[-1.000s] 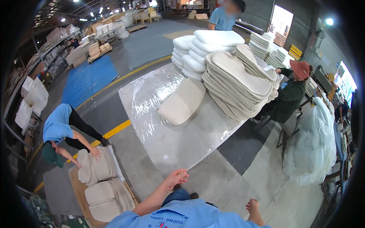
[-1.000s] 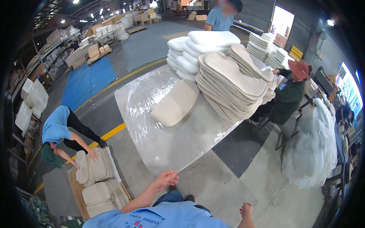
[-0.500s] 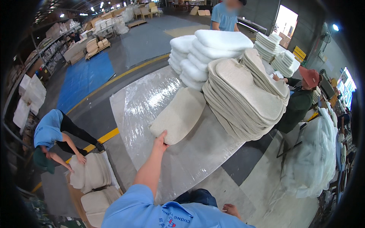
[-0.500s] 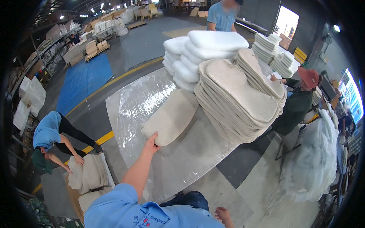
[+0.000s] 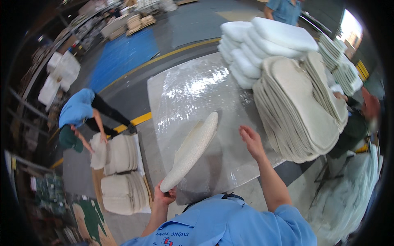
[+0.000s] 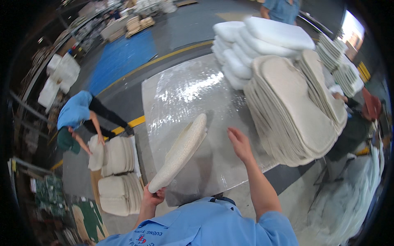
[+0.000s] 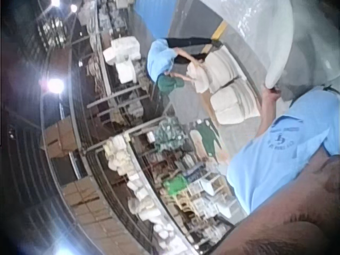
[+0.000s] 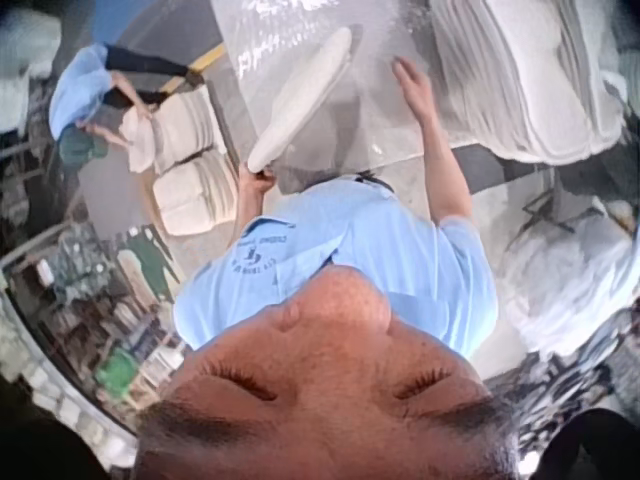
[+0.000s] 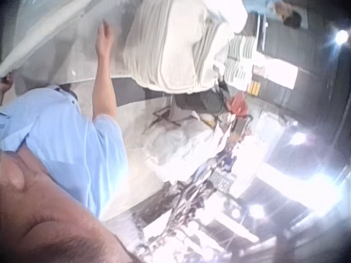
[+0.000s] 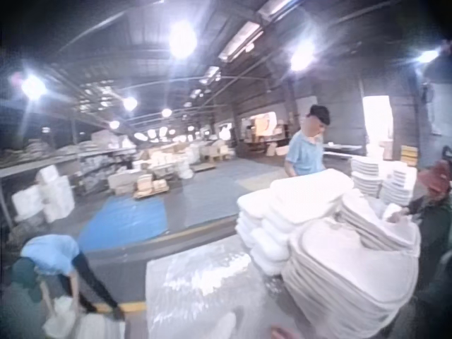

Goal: The person picks up foam inserts and fabric covers, then inserts the foam into the covers by hand. They repeatedly align edges and push the foam inside, then place the finished cushion on a stack. Coworkers nearby handle similar items and stacks of covers.

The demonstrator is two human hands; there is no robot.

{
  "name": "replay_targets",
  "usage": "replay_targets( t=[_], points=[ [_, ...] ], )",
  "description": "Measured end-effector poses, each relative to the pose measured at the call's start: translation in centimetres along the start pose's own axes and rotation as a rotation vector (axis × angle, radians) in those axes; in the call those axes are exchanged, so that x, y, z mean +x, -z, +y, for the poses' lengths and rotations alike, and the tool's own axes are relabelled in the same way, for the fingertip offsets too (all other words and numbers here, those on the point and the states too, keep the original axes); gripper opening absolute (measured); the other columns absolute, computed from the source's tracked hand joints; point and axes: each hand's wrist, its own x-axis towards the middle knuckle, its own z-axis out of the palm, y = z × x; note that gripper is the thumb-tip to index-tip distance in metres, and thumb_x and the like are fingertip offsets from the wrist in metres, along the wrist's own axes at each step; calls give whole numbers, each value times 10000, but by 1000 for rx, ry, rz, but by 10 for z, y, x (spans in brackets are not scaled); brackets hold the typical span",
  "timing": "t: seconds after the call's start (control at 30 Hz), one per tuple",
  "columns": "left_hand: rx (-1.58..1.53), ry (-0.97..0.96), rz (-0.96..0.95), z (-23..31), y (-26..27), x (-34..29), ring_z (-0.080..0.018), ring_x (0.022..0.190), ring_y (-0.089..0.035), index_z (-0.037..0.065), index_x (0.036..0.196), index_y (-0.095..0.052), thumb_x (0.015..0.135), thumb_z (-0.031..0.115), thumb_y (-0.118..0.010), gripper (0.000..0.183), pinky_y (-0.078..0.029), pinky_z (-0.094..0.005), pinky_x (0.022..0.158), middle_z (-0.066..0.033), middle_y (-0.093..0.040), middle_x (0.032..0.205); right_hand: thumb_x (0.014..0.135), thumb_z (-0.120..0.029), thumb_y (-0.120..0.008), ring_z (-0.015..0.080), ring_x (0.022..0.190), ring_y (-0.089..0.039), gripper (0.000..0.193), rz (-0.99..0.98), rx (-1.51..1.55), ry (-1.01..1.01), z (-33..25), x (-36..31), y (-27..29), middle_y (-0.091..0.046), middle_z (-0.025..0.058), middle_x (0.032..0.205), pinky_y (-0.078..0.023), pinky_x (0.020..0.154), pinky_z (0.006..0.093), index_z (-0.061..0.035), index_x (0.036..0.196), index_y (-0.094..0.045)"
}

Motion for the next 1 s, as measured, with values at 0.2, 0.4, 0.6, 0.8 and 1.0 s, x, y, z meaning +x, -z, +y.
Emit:
replay_targets(
  t=[0.2, 0.4, 0.6, 0.8, 1.0],
  points=[
    [-55, -27, -62, 1, 20, 16, -222, 515, -553, 23, 1175, -663, 965, 450, -561, 487, -462, -318, 430, -141, -605, 735, 1085, -284, -602, 209, 1251, -615, 396, -208, 180, 161, -9, 122, -119, -687, 82, 1340, -441, 1099, 337, -11, 1367, -658],
    [108, -186, -5, -20, 35, 32, -316, 1071, -727, 49, 1321, -654, 952, 493, -658, 577, -623, -484, 883, -152, -729, 1192, 1001, -185, -694, 112, 813, -626, 145, -110, 36, -58, 12, 135, -124, -688, -9, 881, -504, 772, 303, -51, 976, -745],
    [23, -267, -53, -33, 29, 59, -294, 1150, -712, 26, 1407, -600, 1032, 394, -633, 526, -579, -484, 981, -155, -695, 1330, 1038, -163, -617, 255, 1311, -604, 451, -252, 65, -254, 32, 95, -63, -625, 145, 1441, -493, 1099, 381, 6, 1454, -577],
    [266, -419, 172, -27, 30, 38, -288, 1256, -643, 22, 1484, -542, 986, 419, -729, 663, -523, -446, 1049, -162, -640, 1417, 1029, -343, -627, 327, 1342, -576, 595, -191, 346, -543, 58, 32, -55, -571, 142, 1505, -492, 1107, 481, -33, 1521, -505],
    [383, -503, 154, 35, 78, -7, -272, 1351, -567, 67, 1563, -455, 957, 424, -772, 771, -495, -425, 1085, -165, -578, 1483, 1038, -457, -602, 341, 1409, -537, 650, -229, 455, -610, 63, -24, -114, -539, 133, 1551, -493, 1128, 533, -78, 1553, -485]
  ],
)
